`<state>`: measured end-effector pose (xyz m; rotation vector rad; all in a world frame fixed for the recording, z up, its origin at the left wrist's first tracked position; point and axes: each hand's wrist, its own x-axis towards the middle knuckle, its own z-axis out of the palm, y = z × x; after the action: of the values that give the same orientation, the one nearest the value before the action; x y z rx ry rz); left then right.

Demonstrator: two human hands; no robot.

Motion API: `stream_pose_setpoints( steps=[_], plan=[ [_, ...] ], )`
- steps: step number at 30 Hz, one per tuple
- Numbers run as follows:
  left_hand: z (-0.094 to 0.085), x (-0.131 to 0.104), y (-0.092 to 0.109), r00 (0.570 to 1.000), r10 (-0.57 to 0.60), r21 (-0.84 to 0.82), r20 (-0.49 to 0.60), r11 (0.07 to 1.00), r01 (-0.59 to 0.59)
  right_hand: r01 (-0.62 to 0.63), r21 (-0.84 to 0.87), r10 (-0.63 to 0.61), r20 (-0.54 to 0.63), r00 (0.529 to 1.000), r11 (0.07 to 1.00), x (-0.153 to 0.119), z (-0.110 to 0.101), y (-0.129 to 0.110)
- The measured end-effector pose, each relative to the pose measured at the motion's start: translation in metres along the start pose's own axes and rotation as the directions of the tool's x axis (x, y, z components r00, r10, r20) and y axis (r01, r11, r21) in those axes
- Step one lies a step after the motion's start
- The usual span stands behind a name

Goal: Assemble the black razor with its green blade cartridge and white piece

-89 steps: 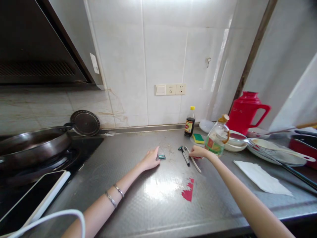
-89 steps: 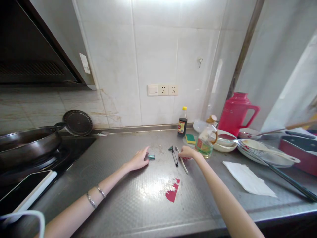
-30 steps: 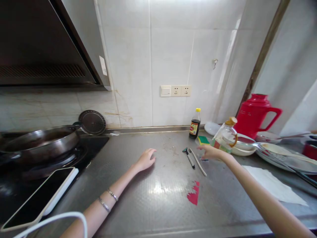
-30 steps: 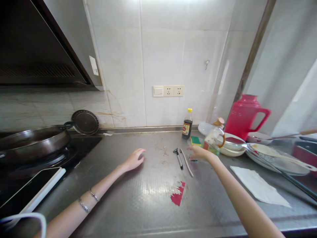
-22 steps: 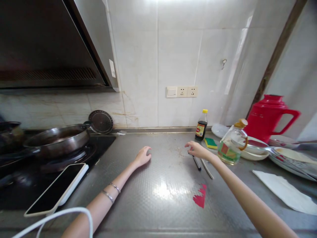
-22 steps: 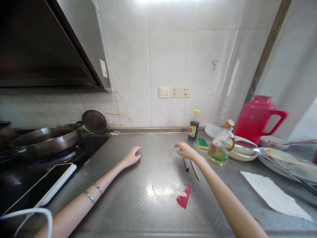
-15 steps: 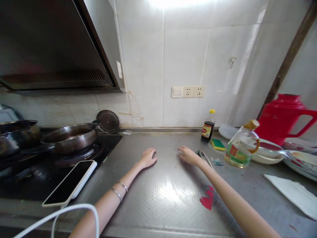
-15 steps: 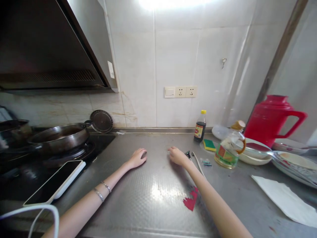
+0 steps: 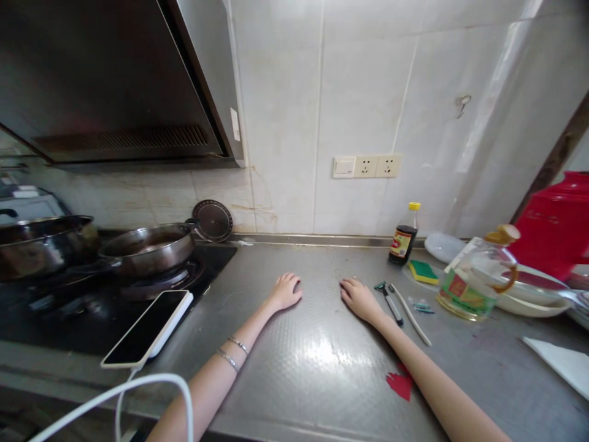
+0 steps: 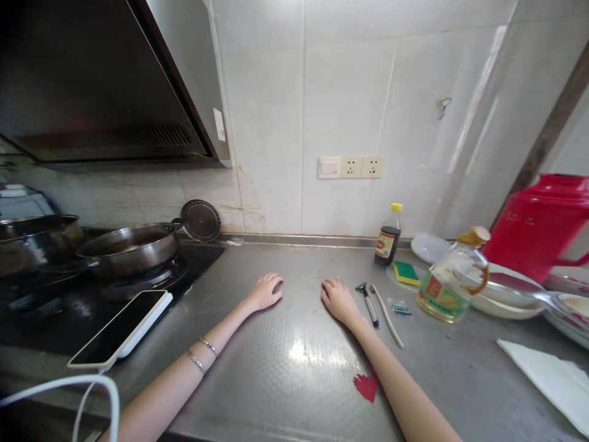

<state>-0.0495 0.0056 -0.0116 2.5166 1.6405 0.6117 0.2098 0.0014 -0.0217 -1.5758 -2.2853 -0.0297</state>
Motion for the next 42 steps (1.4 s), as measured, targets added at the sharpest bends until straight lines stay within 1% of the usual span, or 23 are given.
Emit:
stream_pose_setpoints(
  steps=[9,18,25,33,39,42],
  plan=[
    [0.0002,0.0001,-0.0037,1.000,0.015,-0.009,0.024,1.000,-0.015,0.000,0.025,0.000,-0.008,1.000,1.000,-0.0022,-0.0016,-0.0012],
    [0.0016,0.0012,-0.0059,0.999,0.029,0.037,0.037,0.999,-0.030,0.015,0.042,-0.015,-0.002,1.000,0.999,-0.0021,-0.0023,-0.0001],
    [0.0010,0.0037,-0.0055,0.997,0.003,0.053,0.073,0.999,-0.007,0.003,0.050,-0.002,-0.013,1.000,0.999,-0.0026,-0.0059,-0.0024],
    [0.0004,0.0051,-0.0041,0.997,-0.006,0.080,0.081,0.997,0.000,-0.005,0.050,0.006,-0.015,1.000,0.999,-0.0027,-0.0064,-0.0010],
    [0.0020,0.0046,-0.0064,0.997,0.010,0.080,0.072,0.997,-0.016,-0.013,0.059,0.014,-0.012,1.000,0.998,-0.0028,-0.0053,-0.0024],
    [0.0032,0.0043,-0.0077,0.997,0.013,0.078,0.070,0.997,-0.019,0.013,0.069,-0.012,-0.012,1.000,0.998,-0.0022,-0.0058,-0.0010]
  ],
)
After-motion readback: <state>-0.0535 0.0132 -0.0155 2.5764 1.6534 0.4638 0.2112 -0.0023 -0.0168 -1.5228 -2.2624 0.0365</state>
